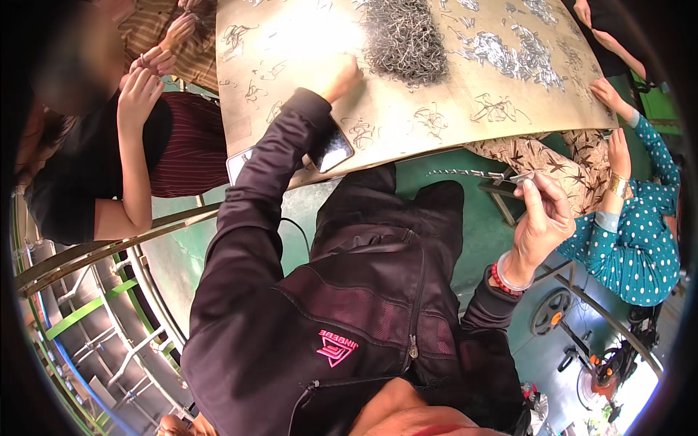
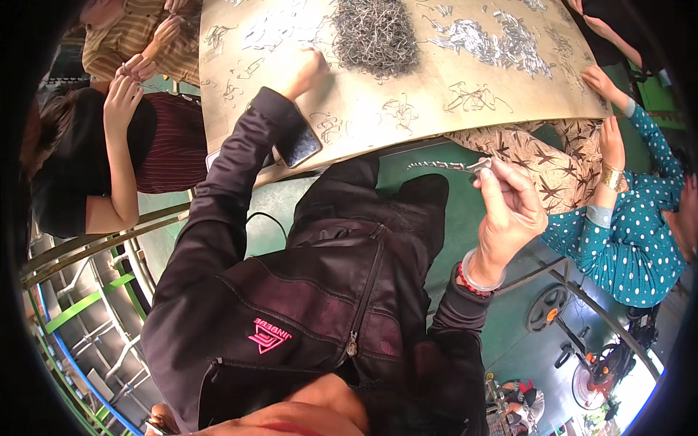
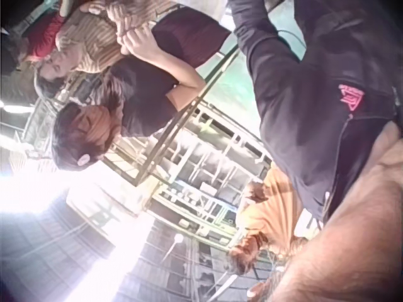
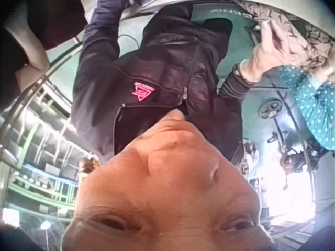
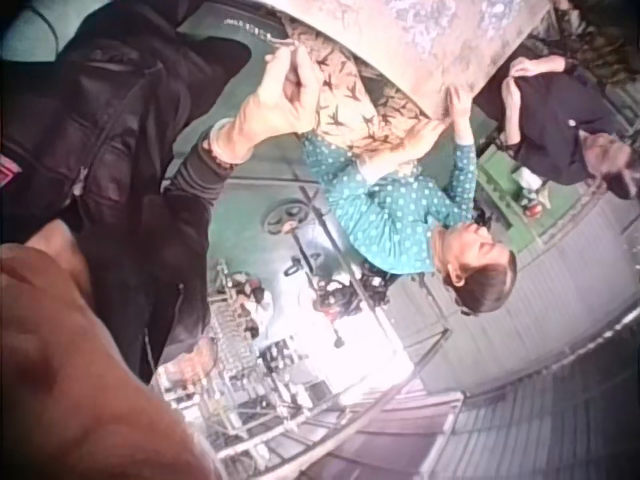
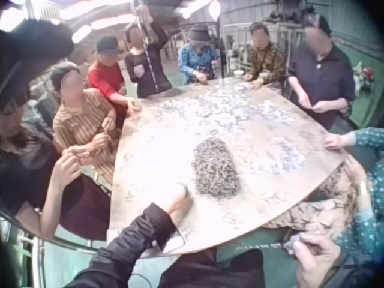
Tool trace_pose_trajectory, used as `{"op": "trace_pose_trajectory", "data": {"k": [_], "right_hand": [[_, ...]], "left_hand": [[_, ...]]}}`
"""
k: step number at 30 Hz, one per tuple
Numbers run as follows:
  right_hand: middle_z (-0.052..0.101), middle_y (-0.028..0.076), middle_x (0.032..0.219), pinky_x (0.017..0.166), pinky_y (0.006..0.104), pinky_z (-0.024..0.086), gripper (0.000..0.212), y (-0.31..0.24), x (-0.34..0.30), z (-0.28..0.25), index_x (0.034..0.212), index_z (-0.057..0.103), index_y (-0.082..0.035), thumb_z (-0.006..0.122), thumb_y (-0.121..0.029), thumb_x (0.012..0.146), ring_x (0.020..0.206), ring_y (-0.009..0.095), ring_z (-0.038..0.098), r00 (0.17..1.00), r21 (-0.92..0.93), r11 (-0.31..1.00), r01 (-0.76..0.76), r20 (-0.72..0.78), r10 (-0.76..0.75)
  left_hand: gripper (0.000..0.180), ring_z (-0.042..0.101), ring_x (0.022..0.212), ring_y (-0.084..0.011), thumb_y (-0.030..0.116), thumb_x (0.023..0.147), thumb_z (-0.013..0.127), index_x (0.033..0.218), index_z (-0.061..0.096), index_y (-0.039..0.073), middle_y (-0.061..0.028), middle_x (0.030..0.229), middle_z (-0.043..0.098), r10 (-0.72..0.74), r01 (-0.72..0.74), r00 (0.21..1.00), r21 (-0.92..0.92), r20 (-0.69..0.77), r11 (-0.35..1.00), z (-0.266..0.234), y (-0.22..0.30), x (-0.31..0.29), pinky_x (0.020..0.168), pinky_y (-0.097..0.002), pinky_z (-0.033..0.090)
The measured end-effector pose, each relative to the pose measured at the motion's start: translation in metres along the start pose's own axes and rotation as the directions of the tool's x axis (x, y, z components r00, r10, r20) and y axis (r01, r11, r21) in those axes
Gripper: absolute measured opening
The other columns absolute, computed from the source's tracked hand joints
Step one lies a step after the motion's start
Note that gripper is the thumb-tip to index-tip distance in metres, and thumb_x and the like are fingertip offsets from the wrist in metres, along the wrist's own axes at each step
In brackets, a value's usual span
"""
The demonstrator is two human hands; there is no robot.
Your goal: The person is assembling small metal hooks by hand at a table, picking pieces from a pile and attaching them to a line.
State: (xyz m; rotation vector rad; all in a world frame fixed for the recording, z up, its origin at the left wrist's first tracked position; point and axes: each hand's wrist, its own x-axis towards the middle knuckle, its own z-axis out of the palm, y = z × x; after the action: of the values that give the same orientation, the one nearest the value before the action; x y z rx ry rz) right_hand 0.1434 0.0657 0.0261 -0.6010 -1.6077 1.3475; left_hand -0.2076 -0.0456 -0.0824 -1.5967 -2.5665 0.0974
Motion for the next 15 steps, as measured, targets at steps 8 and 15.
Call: {"op": "trace_pose_trajectory", "data": {"k": [8, 15], "right_hand": [[0.063, 0.012, 0.082, 0.062, 0.023, 0.051, 0.021, -0.005, 0.001, 0.014, 0.092, 0.063, 0.006, 0.062, 0.014, 0.072, 0.067, 0.014, 0.06, 0.998, 0.143, 0.989, 0.033, 0.042, -0.04], [0.064, 0.011, 0.083, 0.065, 0.0222, 0.051, 0.021, 0.005, -0.002, 0.008, 0.093, 0.063, 0.006, 0.062, 0.014, 0.073, 0.069, 0.013, 0.061, 1.0, 0.101, 0.995, 0.011, 0.013, -0.012]], "left_hand": [[0.036, 0.057, 0.084, -0.016, 0.037, 0.093, 0.045, 0.108, 0.047, 0.004, -0.0067, 0.091, 0.058, -0.148, -0.127, 0.972, -0.941, -0.181, 0.313, 0.108, -0.072, 0.014, 0.075, -0.0297, 0.046], [0.027, 0.062, 0.078, -0.0245, 0.027, 0.088, 0.047, 0.087, 0.063, 0.005, -0.0135, 0.081, 0.065, 0.072, -0.048, 0.997, -0.553, 0.021, 0.832, -0.02, 0.111, -0.037, 0.073, -0.0347, 0.048]]}}
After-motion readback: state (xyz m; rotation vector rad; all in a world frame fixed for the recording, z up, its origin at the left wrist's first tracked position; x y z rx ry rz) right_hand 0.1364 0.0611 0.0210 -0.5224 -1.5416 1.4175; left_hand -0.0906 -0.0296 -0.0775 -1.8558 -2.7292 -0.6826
